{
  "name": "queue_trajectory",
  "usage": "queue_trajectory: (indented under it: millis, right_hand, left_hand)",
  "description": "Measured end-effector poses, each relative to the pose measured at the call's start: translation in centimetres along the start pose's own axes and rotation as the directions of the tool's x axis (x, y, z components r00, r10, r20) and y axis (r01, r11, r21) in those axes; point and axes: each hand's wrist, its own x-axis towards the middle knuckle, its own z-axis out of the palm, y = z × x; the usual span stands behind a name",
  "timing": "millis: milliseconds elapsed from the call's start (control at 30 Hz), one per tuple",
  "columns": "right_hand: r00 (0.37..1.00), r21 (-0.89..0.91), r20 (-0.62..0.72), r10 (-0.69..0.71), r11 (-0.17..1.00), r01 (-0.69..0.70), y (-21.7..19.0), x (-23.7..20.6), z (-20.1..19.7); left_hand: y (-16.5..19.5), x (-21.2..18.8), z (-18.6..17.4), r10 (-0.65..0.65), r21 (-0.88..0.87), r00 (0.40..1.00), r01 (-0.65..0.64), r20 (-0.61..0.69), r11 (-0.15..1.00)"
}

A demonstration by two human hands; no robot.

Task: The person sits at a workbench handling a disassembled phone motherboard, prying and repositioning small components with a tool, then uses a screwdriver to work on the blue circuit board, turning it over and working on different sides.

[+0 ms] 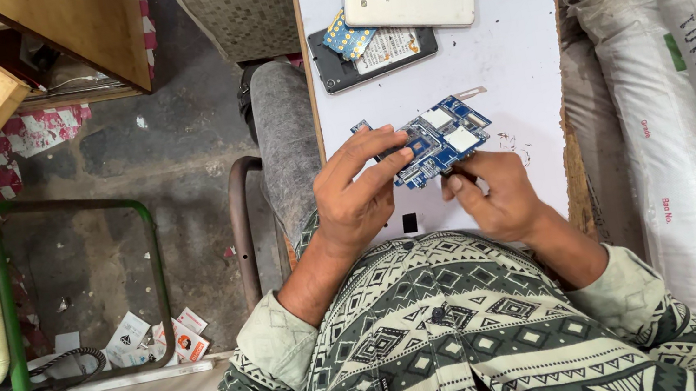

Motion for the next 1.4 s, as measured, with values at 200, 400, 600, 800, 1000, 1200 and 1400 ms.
queue_trajectory:
  millis: [200,400,600,800,1000,1200,1400]
  right_hand:
    - [0.955,0.426,0.157,0.253,0.855,-0.296,-2.9,0.3,0.8]
    - [0.934,0.481,0.064,0.351,0.810,-0.337,-1.4,0.4,0.6]
    - [0.932,0.880,-0.033,0.361,0.453,-0.145,-1.1,1.3,-0.7]
    - [0.941,0.852,-0.058,0.334,0.508,-0.128,-3.8,2.2,-1.6]
    - [0.918,0.736,-0.115,0.379,0.653,-0.177,-5.6,2.1,-1.6]
    - [0.925,0.652,-0.139,0.353,0.736,-0.182,-6.6,1.6,-1.7]
    - [0.926,0.662,-0.135,0.352,0.728,-0.180,-6.8,1.7,-1.6]
  left_hand:
    - [-0.8,0.4,-0.8,-0.048,0.073,0.990,0.058,-0.129,0.996]
    - [-0.1,0.4,-1.6,0.040,0.070,0.997,-0.035,-0.067,0.997]
    - [0.5,0.5,-2.0,0.108,-0.012,0.993,-0.108,0.041,0.994]
    - [1.0,0.5,-1.7,0.119,-0.059,0.987,-0.113,0.112,0.992]
    - [0.8,0.2,-1.3,0.101,-0.079,0.989,-0.094,0.104,0.993]
    - [0.8,0.0,-0.9,0.053,-0.089,0.994,-0.044,0.100,0.995]
    - [0.8,0.1,-0.9,0.052,-0.065,0.995,-0.047,0.083,0.997]
